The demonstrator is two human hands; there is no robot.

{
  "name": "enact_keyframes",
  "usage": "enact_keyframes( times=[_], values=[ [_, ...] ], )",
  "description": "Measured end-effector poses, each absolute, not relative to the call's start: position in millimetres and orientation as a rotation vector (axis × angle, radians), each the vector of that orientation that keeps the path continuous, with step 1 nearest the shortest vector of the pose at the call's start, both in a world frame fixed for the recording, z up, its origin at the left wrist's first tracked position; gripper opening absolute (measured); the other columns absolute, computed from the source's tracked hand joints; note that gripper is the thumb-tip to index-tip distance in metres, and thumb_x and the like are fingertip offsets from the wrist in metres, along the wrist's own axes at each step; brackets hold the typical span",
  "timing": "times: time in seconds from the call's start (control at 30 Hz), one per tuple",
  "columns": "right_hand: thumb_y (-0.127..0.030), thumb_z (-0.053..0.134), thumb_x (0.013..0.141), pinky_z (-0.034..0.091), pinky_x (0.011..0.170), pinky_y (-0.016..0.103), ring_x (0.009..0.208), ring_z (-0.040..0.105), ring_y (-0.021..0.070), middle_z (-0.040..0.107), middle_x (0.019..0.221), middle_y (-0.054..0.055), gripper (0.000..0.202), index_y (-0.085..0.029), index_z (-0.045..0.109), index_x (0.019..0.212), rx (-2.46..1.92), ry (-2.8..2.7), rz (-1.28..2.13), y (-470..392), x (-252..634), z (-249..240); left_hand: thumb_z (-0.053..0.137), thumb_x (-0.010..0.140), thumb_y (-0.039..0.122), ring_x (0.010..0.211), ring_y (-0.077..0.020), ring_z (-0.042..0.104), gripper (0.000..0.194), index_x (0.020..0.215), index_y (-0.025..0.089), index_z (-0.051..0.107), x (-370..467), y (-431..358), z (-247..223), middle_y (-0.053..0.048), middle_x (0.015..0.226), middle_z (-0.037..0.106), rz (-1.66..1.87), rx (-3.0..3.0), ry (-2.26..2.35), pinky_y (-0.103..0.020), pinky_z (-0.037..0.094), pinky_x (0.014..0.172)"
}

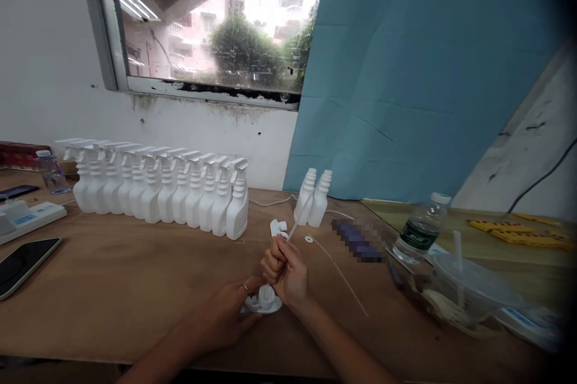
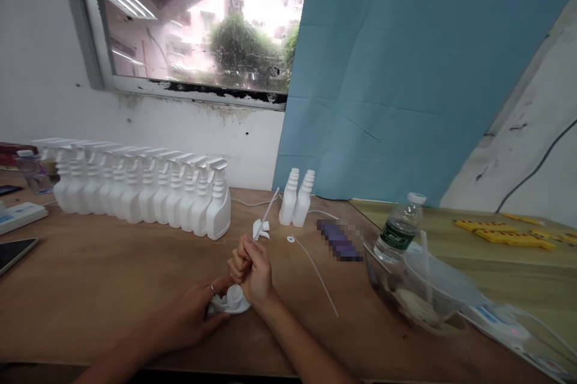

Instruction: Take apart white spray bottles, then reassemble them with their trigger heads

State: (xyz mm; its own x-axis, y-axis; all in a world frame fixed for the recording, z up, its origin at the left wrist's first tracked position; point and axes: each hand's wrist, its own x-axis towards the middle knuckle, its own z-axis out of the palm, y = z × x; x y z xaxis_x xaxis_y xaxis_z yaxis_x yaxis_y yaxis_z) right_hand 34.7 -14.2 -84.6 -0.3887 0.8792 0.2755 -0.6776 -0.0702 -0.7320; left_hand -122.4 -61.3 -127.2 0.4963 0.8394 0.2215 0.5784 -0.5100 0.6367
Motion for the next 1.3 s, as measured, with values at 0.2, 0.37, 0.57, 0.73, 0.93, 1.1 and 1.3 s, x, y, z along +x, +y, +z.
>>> enact_keyframes(
  times=[0.2,0.37,0.57,0.73,0.93,1.1,1.3],
  values=[
    [-0.046,0.063,0.082,0.008,0.036,0.017,0.037,0.008,0.0042,0.016,0.043,-0.011,0.053,-0.020,0.027,0.054,-0.293,-1.003,1.717,-15,35,-82,0.058,0.082,0.024,0.099,-0.0211,0.062,0.049,0.130,0.029,0.046,-123,-61,-127,-0.002,0.116,0.065,0.692,2.262,1.160,-0.031,0.046,0.086],
    [-0.048,0.061,0.083,0.009,0.036,0.017,0.038,0.008,0.0043,0.016,0.044,-0.011,0.052,-0.020,0.027,0.054,-0.299,-1.017,1.715,-15,36,-84,0.057,0.083,0.024,0.093,-0.0211,0.063,0.047,0.128,0.030,0.048,-122,-63,-122,-0.001,0.111,0.066,0.679,2.250,1.180,-0.030,0.047,0.080],
    [-0.048,0.062,0.082,0.008,0.036,0.017,0.037,0.008,0.0038,0.016,0.044,-0.011,0.053,-0.020,0.028,0.053,-0.276,-1.033,1.722,-16,36,-83,0.057,0.082,0.025,0.095,-0.0207,0.062,0.046,0.127,0.028,0.049,-121,-64,-118,-0.003,0.114,0.065,0.674,2.232,1.171,-0.030,0.046,0.083],
    [-0.049,0.061,0.083,0.008,0.035,0.017,0.037,0.010,0.0036,0.019,0.044,-0.011,0.052,-0.020,0.030,0.054,-0.261,-1.095,1.759,-16,35,-87,0.056,0.083,0.024,0.096,-0.0219,0.062,0.038,0.121,0.025,0.051,-122,-64,-117,-0.004,0.111,0.066,0.639,2.252,1.185,-0.030,0.046,0.081],
    [-0.064,0.060,0.079,0.006,0.033,0.016,0.032,0.007,0.0015,0.018,0.039,-0.013,0.060,-0.021,0.028,0.053,-0.324,-1.121,1.765,-18,33,-97,0.057,0.084,0.030,0.089,-0.0219,0.062,0.032,0.115,0.023,0.053,-122,-63,-123,-0.005,0.104,0.066,0.648,2.262,1.231,-0.031,0.046,0.077],
    [-0.068,0.065,0.072,0.006,0.031,0.015,0.029,0.008,0.0009,0.019,0.035,-0.013,0.062,-0.021,0.029,0.052,-0.404,-1.115,1.749,-16,29,-98,0.055,0.086,0.031,0.083,-0.0214,0.061,0.025,0.108,0.020,0.054,-120,-64,-121,-0.005,0.096,0.066,0.650,2.284,1.228,-0.030,0.045,0.075],
    [-0.069,0.065,0.071,0.006,0.030,0.015,0.028,0.009,0.0009,0.020,0.034,-0.013,0.063,-0.022,0.030,0.051,-0.446,-1.134,1.737,-16,30,-102,0.052,0.087,0.031,0.083,-0.0220,0.061,0.025,0.110,0.021,0.053,-121,-65,-119,-0.005,0.095,0.066,0.636,2.296,1.209,-0.030,0.043,0.073]
  ],
)
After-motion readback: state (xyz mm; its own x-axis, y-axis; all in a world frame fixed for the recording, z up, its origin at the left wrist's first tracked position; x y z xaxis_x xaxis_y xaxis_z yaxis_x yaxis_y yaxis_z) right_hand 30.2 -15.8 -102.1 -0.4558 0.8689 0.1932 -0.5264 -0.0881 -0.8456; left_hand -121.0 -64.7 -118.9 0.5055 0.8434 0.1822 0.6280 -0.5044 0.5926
